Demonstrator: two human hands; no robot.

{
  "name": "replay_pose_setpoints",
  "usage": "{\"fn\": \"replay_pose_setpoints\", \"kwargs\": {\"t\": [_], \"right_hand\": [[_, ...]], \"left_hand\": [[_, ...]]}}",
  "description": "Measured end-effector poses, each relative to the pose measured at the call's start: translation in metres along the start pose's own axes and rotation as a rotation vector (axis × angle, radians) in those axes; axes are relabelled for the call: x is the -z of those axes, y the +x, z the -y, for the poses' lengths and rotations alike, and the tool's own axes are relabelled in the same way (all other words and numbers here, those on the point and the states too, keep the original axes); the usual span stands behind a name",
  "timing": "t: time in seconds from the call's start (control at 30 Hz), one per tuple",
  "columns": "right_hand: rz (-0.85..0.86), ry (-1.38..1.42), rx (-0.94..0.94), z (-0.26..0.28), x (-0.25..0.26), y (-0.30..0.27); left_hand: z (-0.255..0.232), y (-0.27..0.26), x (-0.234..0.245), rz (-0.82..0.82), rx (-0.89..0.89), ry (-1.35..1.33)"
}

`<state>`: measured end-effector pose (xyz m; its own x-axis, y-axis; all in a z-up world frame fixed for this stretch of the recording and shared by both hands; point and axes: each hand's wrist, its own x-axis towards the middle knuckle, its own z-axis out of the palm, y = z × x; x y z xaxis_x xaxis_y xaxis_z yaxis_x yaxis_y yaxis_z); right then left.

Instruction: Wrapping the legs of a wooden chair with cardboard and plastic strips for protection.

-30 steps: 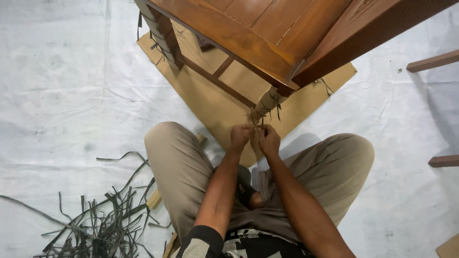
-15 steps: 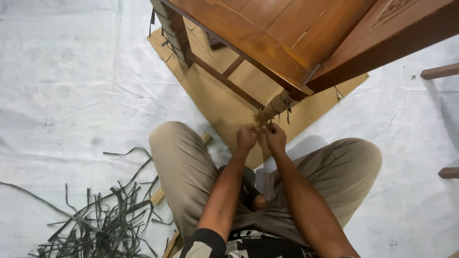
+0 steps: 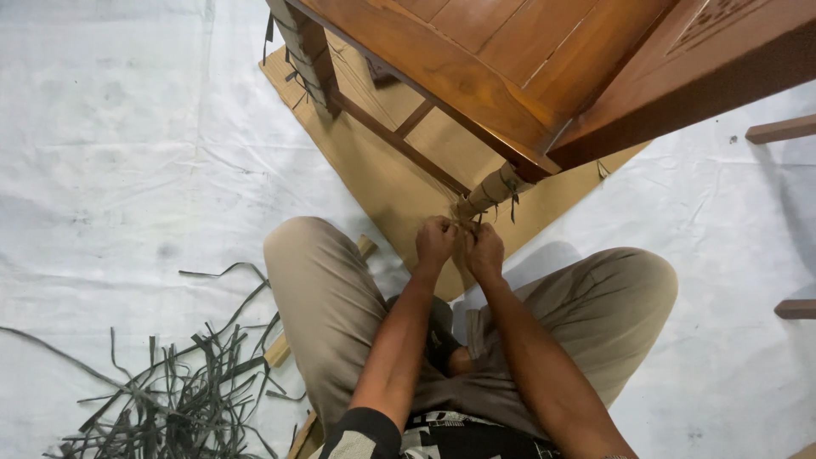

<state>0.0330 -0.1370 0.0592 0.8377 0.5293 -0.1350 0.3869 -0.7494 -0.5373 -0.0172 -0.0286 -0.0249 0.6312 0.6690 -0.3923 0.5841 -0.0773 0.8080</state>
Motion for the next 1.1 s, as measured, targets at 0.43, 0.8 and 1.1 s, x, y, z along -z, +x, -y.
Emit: {"fn": "replay_pose_setpoints", "kwargs": {"t": [0.43, 0.8, 1.1], "right_hand": [[0.091, -0.059, 0.023, 0.002, -0.001, -0.013], [0.009, -0.052, 0.021, 0.001, 0.002, -0.005], [-0.100, 0.010, -0.051, -0.026, -0.025, 0.012]], "left_hand": [[0.001, 0.007, -0.015, 0.069, 0.116, 0.157], [-0.011, -0.008, 0.003, 0.044, 0.052, 0.020], [-0.016, -0.005, -0.005, 0.053, 0.254, -0.356]]}}
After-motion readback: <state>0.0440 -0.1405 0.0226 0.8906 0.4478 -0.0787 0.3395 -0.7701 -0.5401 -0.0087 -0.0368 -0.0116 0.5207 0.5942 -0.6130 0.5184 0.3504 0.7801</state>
